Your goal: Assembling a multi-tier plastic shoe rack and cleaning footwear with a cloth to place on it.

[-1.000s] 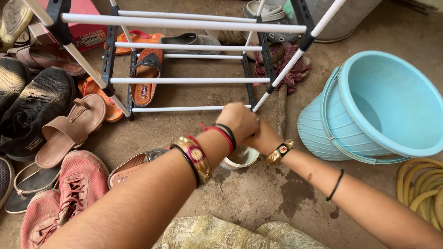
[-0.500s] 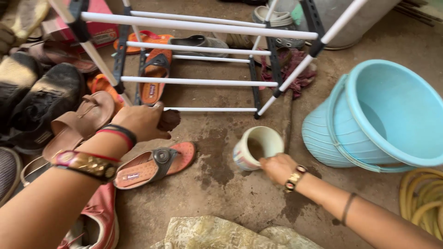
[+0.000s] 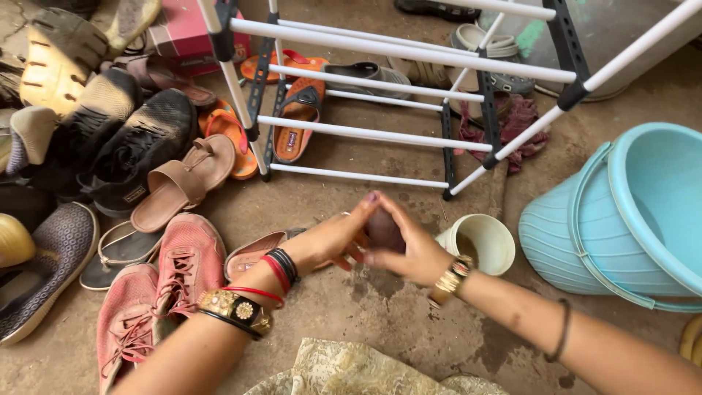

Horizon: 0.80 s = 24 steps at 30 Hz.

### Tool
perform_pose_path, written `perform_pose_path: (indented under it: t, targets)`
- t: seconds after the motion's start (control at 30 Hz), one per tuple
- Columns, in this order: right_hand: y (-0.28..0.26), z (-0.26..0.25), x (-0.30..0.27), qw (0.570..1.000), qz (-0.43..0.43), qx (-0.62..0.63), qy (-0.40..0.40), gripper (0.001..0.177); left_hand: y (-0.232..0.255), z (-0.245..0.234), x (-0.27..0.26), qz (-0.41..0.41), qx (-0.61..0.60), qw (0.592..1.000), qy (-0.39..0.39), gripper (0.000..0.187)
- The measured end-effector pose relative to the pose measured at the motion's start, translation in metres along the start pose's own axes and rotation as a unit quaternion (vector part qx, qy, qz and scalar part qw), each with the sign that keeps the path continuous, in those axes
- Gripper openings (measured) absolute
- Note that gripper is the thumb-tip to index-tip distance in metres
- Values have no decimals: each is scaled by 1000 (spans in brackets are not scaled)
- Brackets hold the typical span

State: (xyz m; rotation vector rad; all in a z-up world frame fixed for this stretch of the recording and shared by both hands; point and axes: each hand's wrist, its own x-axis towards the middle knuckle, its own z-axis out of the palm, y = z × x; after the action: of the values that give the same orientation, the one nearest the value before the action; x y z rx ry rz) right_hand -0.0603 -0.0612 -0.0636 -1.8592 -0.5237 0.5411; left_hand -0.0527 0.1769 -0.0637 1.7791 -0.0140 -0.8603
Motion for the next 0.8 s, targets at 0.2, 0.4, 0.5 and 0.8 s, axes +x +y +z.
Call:
perform_pose_path:
  t: [0.2,0.4,0.5,0.8]
  targets:
    - [31,-16,-2,970,214,94,65,75,-182,-72,73,25,183,971,154,81]
    - [18,-15,-16,962,221,142,75,61,-254,-50,113,-194,-349,903,158,84]
    - [33,-15,-16,948,203,236,60,60,-240,-28,119,-146,-430,884,112,76]
    - [-43,0,29,999,5,-36,37,56,-106,27,54,145,-668,725,81,45]
